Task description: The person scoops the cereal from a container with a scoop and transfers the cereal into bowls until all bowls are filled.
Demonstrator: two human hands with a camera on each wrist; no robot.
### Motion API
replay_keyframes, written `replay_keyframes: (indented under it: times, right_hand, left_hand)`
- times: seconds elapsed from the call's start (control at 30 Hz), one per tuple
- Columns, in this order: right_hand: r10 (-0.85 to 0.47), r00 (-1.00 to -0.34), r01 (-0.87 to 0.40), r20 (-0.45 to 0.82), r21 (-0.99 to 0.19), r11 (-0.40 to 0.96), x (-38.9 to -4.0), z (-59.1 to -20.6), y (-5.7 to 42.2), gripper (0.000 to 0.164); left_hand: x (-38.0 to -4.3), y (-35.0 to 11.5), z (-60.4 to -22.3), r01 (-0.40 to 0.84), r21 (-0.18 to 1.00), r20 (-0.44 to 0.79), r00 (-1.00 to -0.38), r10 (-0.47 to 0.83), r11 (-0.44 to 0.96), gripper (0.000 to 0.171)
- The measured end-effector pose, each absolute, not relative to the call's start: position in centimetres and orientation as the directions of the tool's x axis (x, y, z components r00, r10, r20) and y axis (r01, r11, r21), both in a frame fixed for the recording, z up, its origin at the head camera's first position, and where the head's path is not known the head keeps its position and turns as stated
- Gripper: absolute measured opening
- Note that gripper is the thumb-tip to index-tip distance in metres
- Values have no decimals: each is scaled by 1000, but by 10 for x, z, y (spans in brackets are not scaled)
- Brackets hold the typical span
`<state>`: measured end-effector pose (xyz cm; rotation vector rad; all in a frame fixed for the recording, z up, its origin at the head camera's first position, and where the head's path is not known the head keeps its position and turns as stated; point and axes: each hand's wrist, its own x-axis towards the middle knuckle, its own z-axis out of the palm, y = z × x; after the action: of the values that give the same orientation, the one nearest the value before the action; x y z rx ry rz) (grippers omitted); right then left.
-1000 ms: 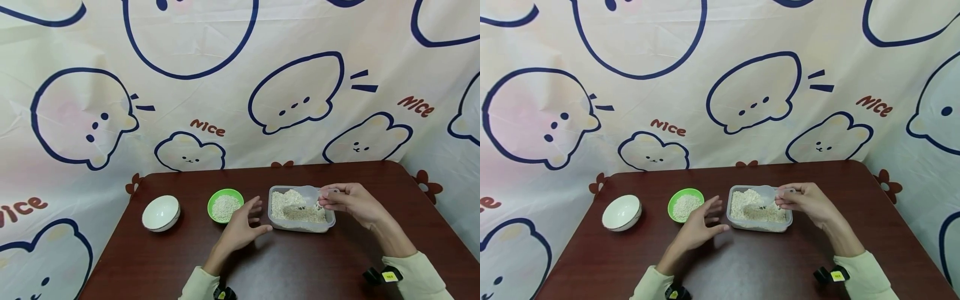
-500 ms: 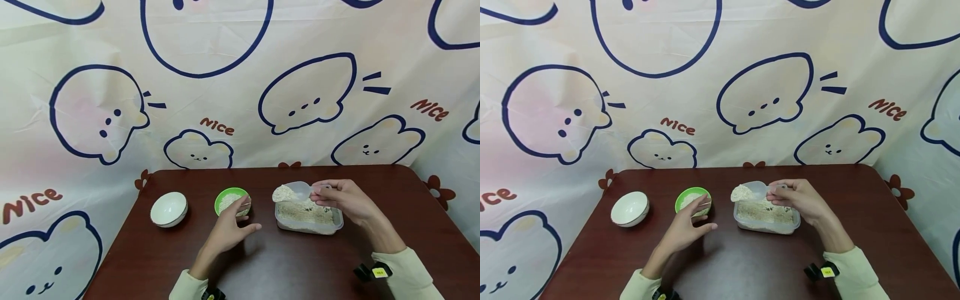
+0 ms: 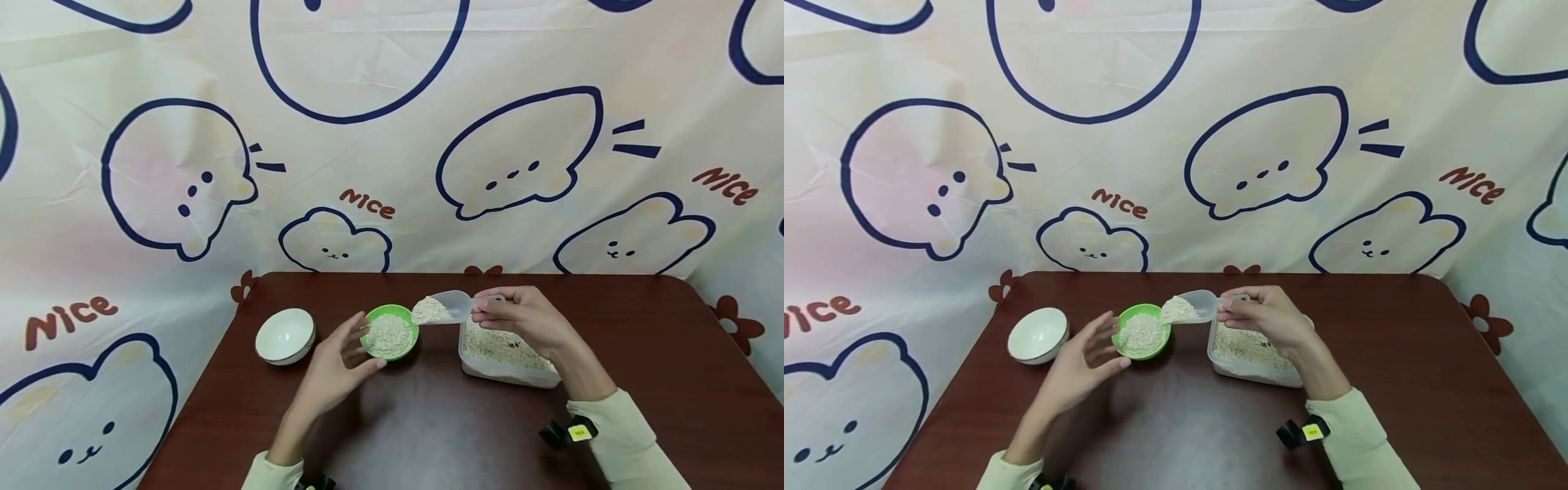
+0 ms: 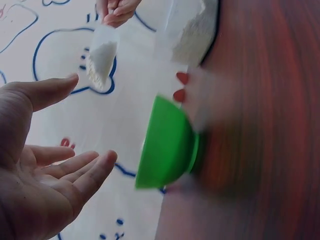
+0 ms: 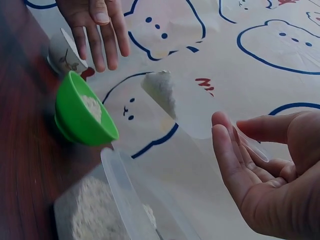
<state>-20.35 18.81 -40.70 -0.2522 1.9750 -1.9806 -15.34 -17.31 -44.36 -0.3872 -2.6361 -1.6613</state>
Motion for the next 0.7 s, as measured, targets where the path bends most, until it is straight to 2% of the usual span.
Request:
replay_keyframes:
  times: [0.23, 0.47, 0.7]
  right_hand:
    - [-356, -927, 137, -121, -990, -19, -212, -409, 165, 39]
    - [-356, -927, 147, -115, -987, -64, -216, -412, 137, 34]
    - [-363, -923, 172, -128, -981, -93, -219, -411, 103, 32]
  left_hand:
    - [-147, -218, -433, 202, 854, 160, -979, 127, 479, 85]
    - [-142, -255, -424, 105, 848, 116, -993, 11, 519, 85]
    - [-144, -281, -426, 55, 816, 128, -988, -86, 576, 86]
